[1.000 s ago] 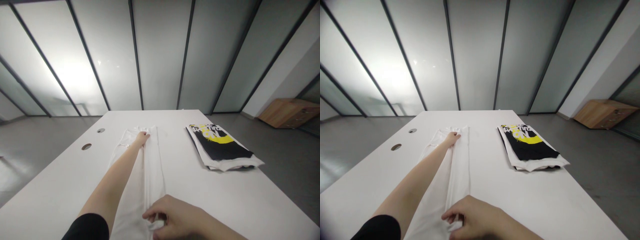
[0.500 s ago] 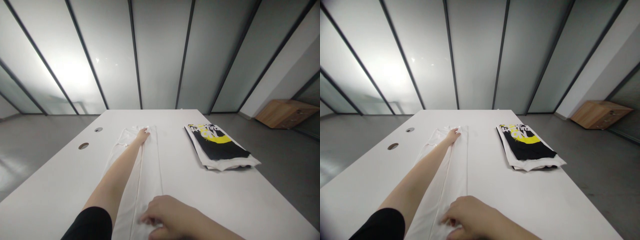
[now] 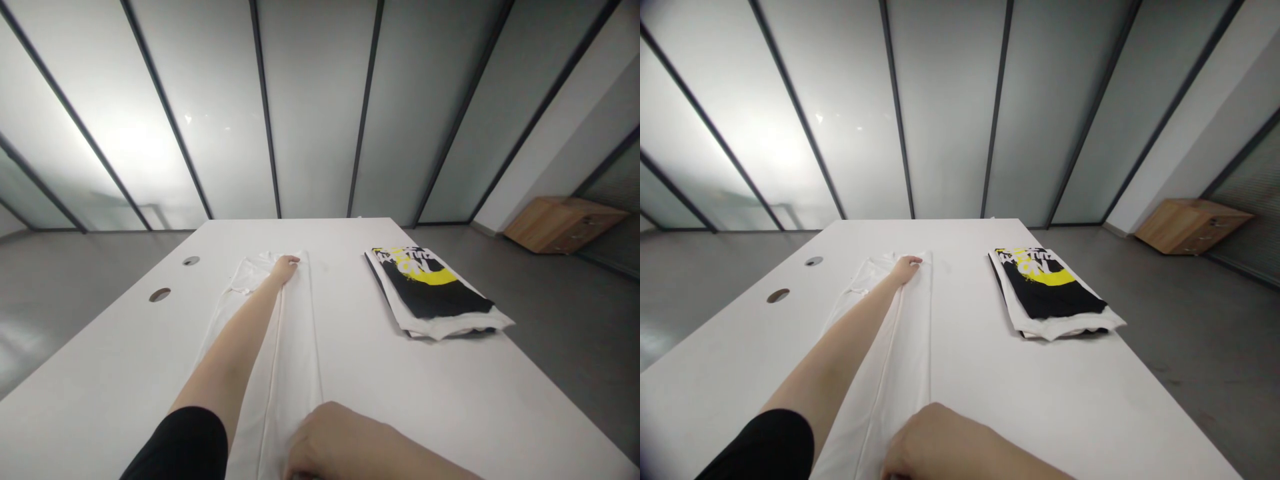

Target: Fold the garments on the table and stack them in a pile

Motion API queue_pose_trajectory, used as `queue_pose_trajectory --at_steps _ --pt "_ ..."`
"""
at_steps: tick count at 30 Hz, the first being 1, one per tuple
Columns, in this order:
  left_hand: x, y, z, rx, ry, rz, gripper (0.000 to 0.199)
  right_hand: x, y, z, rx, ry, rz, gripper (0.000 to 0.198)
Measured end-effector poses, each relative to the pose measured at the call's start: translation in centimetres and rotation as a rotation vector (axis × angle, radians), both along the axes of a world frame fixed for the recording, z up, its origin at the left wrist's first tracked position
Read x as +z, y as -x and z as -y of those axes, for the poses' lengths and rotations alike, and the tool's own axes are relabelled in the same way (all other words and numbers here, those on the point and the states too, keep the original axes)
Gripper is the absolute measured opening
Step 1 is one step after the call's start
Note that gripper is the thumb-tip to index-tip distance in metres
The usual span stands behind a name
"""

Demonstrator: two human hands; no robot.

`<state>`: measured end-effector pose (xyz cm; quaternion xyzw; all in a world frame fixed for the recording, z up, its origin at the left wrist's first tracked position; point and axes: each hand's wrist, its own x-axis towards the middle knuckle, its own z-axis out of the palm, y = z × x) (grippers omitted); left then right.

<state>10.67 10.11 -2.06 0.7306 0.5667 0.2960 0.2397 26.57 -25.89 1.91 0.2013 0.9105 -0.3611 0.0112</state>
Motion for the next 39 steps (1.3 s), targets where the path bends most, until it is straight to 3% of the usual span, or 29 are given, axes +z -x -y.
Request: queue_pose_trajectory --at_steps 6,14,21,26,29,32,39 --pt "-0.2 -0.2 0.0 -0.009 -0.023 -0.059 0.05 -0.5 -1.4 -0.8 0.027 0.0 -0.098 0.033" --pt "0.0 0.0 0.4 -0.052 -0.077 -0.162 0.06 -1.0 -0.9 -0.3 -0.016 0.05 -0.121 0.031" --pt "0.4 0.1 1.8 0.033 -0.05 -0.334 0.054 -0.9 -0.3 -0.4 -0.258 -0.213 -0.214 0.025" --pt "1.3 -0.5 3.5 0.117 -0.084 -0.406 0.052 -1.0 -0.1 -0.1 -0.214 -0.283 -0.21 0.028" --pt "2.1 -1.4 4.8 0.154 -0.142 -0.434 0.043 -1.1 0.1 0.0 -0.207 -0.325 -0.238 0.039" --pt "2.3 -2.1 6.2 0.115 -0.155 -0.483 0.037 -1.4 0.5 -0.1 -0.227 -0.386 -0.223 0.046" --pt "0.8 -2.6 8.2 -0.025 -0.073 -0.551 0.044 -2.0 1.4 0.0 -0.132 -0.421 -0.172 0.012"
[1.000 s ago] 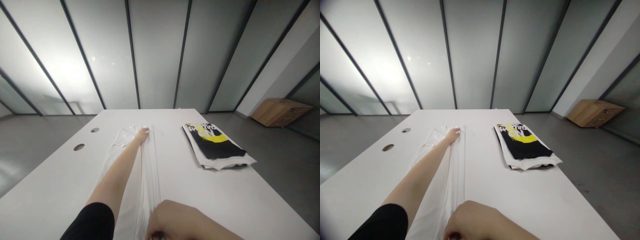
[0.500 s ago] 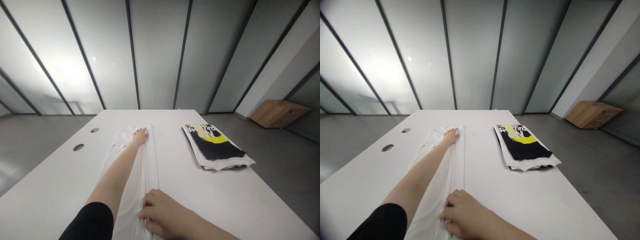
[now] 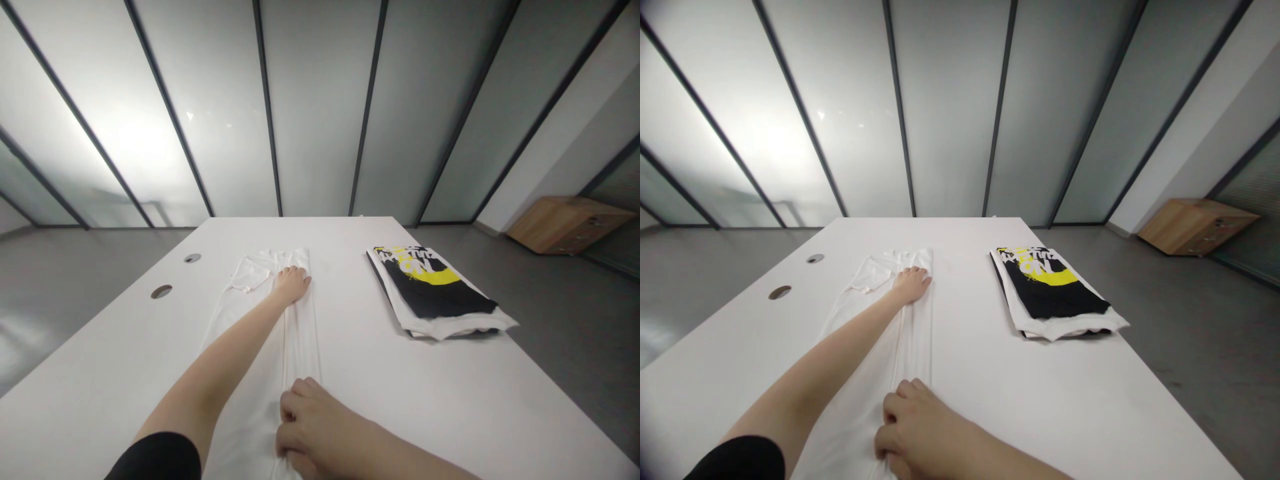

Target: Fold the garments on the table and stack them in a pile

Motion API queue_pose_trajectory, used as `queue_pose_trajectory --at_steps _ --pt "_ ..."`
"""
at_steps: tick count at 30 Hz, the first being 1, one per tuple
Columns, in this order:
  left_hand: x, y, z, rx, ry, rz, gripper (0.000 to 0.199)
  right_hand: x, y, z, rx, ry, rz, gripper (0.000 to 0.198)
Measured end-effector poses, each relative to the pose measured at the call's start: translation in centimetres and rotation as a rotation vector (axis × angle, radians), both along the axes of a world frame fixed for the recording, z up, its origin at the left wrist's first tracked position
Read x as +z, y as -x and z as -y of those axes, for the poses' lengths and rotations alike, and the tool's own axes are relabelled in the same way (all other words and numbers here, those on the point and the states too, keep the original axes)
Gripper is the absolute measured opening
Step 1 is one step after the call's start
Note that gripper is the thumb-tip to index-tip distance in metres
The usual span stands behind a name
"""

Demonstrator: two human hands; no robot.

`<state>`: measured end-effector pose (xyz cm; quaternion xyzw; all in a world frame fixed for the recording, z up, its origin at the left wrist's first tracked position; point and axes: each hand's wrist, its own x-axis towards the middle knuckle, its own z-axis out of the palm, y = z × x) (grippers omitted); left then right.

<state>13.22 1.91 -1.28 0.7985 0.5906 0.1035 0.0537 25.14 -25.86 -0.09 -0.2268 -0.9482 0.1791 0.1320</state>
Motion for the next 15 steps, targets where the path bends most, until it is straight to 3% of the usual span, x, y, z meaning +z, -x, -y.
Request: queue_pose_trajectory --at_steps 11,15 --pt "-1.6 -0.1 1.0 -0.006 -0.017 -0.029 0.055 -0.2 1.0 -0.1 0.143 0.117 -0.116 0.018" --pt "-1.5 0.0 1.1 0.003 -0.02 -0.016 0.059 0.2 0.4 -0.3 -0.006 0.196 -0.185 0.029"
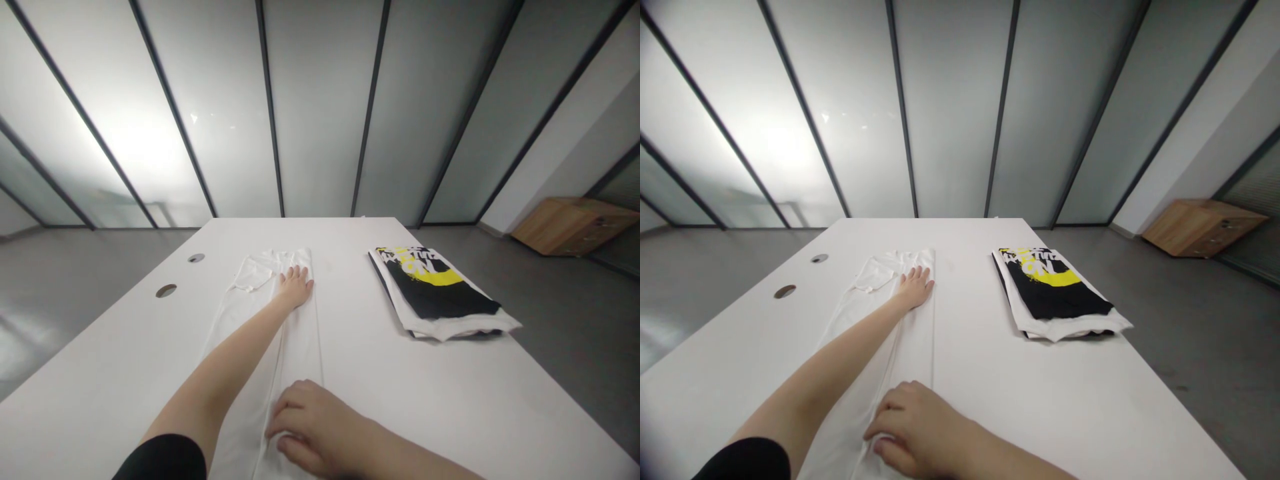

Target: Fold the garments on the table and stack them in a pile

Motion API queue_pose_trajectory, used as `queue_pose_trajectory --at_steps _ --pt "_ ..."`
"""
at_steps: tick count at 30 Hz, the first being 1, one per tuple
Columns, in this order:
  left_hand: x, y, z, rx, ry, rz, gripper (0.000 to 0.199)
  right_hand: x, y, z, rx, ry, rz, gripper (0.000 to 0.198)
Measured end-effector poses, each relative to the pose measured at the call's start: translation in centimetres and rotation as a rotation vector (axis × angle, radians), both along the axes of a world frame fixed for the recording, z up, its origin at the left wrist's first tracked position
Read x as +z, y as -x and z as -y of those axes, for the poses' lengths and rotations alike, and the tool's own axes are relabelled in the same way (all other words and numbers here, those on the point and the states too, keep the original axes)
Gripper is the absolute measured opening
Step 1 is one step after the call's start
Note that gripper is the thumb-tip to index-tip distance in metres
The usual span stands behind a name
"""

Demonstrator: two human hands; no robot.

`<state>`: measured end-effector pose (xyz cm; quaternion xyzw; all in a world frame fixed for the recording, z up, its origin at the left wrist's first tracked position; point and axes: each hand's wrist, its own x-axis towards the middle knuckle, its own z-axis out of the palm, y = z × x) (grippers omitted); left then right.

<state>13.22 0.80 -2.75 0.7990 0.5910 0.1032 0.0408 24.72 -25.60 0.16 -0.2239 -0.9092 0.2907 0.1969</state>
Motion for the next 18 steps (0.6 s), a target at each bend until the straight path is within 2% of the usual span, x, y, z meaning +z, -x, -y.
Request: queue_pose_trajectory --at_steps 3,6,11,18 --pt "0.0 0.0 0.7 0.015 -0.045 0.032 0.061 -0.1 -0.6 -0.2 -0.173 0.015 0.082 0.057" --pt "-0.3 0.0 1.8 0.02 -0.029 0.056 0.064 -0.5 -1.2 -0.3 -0.185 0.043 0.246 0.081" --pt "-1.0 0.5 2.5 0.033 0.036 0.036 0.068 -0.2 -2.1 -0.2 -0.106 0.135 0.295 0.087" --pt "-0.3 1.2 0.4 0.03 0.005 0.026 0.064 1.7 -3.3 -0.4 -0.08 0.182 0.321 0.098"
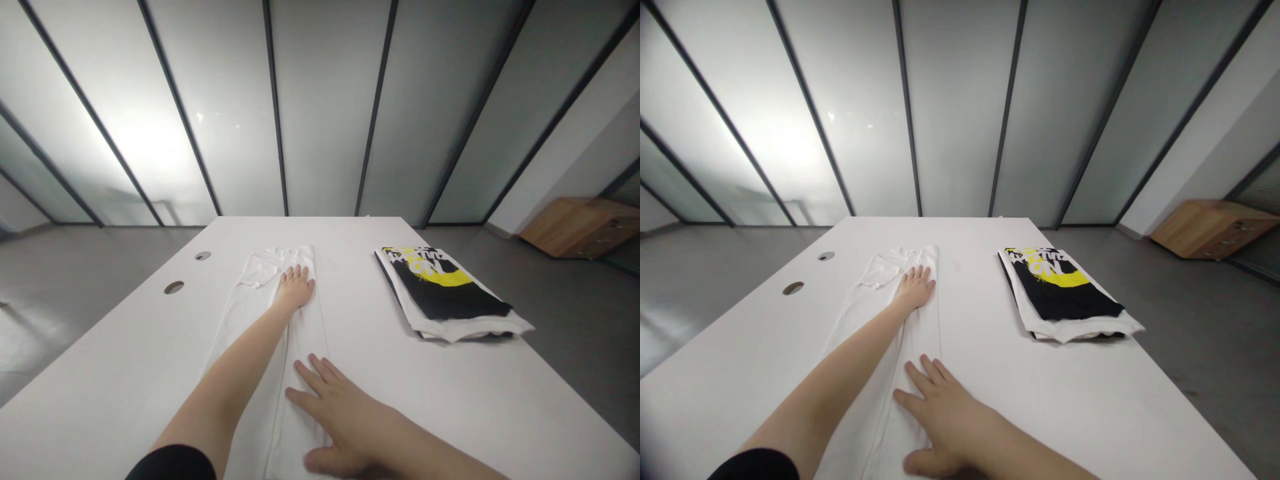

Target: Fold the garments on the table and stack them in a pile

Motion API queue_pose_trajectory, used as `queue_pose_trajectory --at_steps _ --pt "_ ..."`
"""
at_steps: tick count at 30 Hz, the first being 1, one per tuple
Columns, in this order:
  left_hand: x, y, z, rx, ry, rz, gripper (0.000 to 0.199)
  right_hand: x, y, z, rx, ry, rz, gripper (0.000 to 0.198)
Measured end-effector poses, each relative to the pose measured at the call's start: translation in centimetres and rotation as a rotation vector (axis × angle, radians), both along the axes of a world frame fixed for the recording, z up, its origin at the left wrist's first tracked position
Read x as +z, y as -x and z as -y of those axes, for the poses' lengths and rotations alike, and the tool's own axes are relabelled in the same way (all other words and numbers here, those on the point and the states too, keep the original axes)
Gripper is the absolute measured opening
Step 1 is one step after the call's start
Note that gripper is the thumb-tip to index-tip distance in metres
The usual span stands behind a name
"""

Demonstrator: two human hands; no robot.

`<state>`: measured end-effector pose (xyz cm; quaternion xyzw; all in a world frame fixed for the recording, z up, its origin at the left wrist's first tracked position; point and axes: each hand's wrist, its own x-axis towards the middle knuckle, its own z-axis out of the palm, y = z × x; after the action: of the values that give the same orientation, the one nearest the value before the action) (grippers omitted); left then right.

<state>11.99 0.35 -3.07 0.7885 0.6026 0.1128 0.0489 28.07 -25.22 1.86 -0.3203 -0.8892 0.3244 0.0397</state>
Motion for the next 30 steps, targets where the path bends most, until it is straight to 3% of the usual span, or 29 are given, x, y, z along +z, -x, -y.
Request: queue_pose_trajectory --at_steps 3,6,10,14,17,22,30 --pt "0.3 -0.1 -0.8 0.03 0.012 -0.008 0.064 0.6 0.7 -1.1 -0.044 -0.069 -0.078 0.066" --pt "0.5 0.0 -1.7 0.077 0.005 -0.038 0.064 0.7 2.4 -3.9 -0.208 -0.146 -0.219 0.034" --pt "0.6 0.2 -2.8 0.127 -0.046 -0.091 0.062 0.4 4.9 -9.8 -0.619 -0.297 -0.341 0.033" --pt "0.8 0.8 -3.9 0.174 -0.018 -0.079 0.059 -0.4 7.1 -14.2 -0.74 -0.426 -0.282 0.043" --pt "0.8 1.4 -4.5 0.185 -0.02 -0.081 0.058 -1.8 8.1 -14.3 -0.679 -0.417 -0.073 0.052" --pt "0.6 2.0 -4.8 0.164 -0.062 -0.086 0.056 -3.8 7.6 -10.6 -0.451 -0.402 0.07 0.074" --pt "0.0 2.1 -5.3 0.158 -0.078 0.019 0.053 -3.1 2.3 -3.5 -0.207 -0.223 0.067 0.081"
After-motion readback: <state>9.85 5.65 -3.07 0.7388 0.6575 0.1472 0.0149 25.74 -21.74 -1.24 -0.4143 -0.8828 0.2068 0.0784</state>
